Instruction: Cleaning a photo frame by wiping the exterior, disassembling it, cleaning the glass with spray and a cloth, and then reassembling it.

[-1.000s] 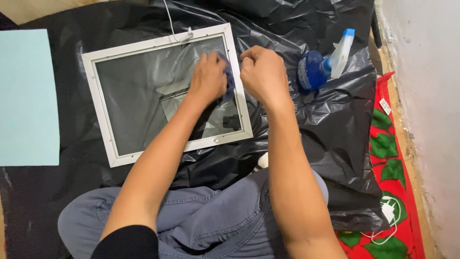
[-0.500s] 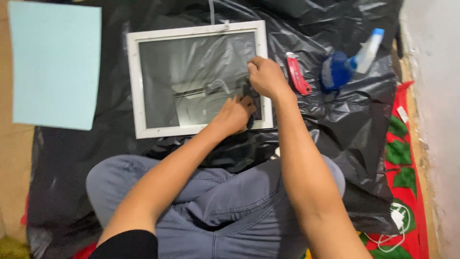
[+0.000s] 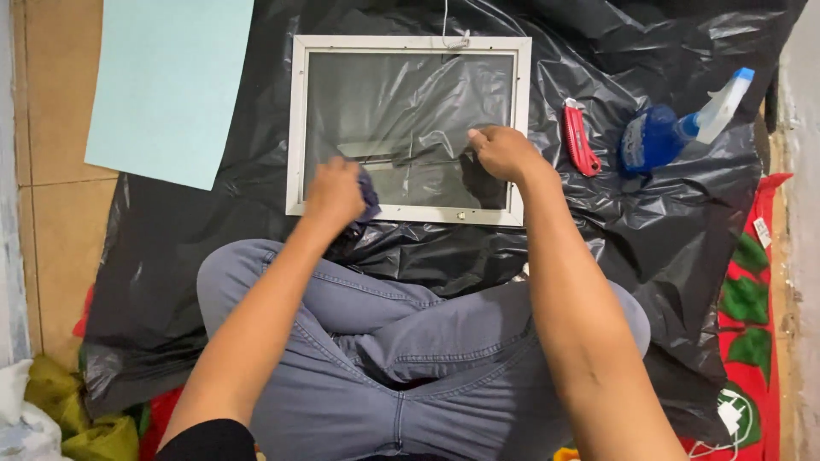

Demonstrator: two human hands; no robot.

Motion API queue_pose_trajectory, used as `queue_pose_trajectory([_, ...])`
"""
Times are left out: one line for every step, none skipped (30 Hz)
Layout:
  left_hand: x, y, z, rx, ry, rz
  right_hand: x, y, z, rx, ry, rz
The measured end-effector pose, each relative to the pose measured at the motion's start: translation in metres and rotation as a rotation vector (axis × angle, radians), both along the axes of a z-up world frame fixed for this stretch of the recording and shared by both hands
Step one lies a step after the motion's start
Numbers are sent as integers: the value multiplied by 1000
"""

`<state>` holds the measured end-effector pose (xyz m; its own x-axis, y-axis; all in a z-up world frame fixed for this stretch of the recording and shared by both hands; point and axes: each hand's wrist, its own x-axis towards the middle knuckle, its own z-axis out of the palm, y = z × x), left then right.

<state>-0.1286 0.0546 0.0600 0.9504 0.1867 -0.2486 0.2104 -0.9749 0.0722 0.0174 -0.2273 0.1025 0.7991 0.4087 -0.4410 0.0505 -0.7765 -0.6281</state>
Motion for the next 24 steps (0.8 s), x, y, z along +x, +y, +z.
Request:
queue_pose_trajectory([-4, 15, 2, 17, -12, 120, 0, 1, 1, -4, -9, 6])
queue_pose_trajectory([-7, 24, -7, 19, -11, 123, 0, 2, 0, -2, -8, 9])
queue_pose_trajectory([-8, 33, -16, 24, -48, 197, 0, 1, 0, 2, -3, 1])
queue_pose_trajectory([-8, 41, -24, 30, -86, 270, 2, 0, 0, 6, 1, -7])
queue_pose_trajectory([-4, 31, -26, 32, -86, 266, 3, 0, -2, 8, 2, -10])
queue_pose_trajectory([0, 23, -27, -5, -68, 307, 5, -1, -4, 12, 4, -26])
queue_pose_trajectory([5, 14, -28, -43, -52, 348, 8, -1, -5, 15, 5, -42])
queue_pose_trajectory([13, -10, -23, -41, -53, 345, 10, -2, -10, 17, 5, -45])
queue_pose_trajectory([19, -35, -19, -106, -26, 322, 11, -2, -15, 25, 6, -59])
queue_pose_trajectory([25, -58, -15, -170, 2, 299, 13, -1, -20, 34, 6, -74])
queue_pose_trajectory([29, -87, -10, -169, 0, 306, 16, -1, -26, 34, 6, -66])
queue_pose_trajectory([33, -114, -6, -166, -113, 160, 19, 0, -32, 38, 1, -86])
queue_pose_trajectory([35, -141, -2, -159, -225, 17, 21, 2, -38, 42, -2, -104])
queue_pose_trajectory([40, -158, -9, -156, -226, 26, 20, 2, -31, 44, -2, -94])
queue_pose_trajectory([45, -176, -18, -175, -280, 3, 18, 1, -25, 40, -4, -86])
queue_pose_trajectory([50, -194, -26, -193, -334, -21, 16, 0, -18, 36, -6, -78])
queue_pose_trajectory([51, -198, -11, -192, -337, -15, 16, -1, -17, 36, -8, -71])
queue_pose_trajectory([51, -202, 4, -103, -411, -61, 16, -2, -15, 45, -14, -70])
queue_pose_trajectory([51, -206, 19, -12, -483, -107, 15, -3, -13, 55, -19, -68])
queue_pose_trajectory([54, -194, 3, -10, -483, -100, 17, -4, -17, 55, -19, -60])
queue_pose_trajectory([56, -181, -14, -55, -395, -83, 18, -4, -22, 46, -25, -59])
queue_pose_trajectory([59, -169, -30, -101, -307, -65, 19, -5, -26, 36, -30, -57])
queue_pose_trajectory([54, -149, -24, -99, -308, -61, 17, -4, -21, 37, -31, -53])
queue_pose_trajectory([49, -130, -19, -75, -269, -29, 14, -4, -16, 33, -26, -43])
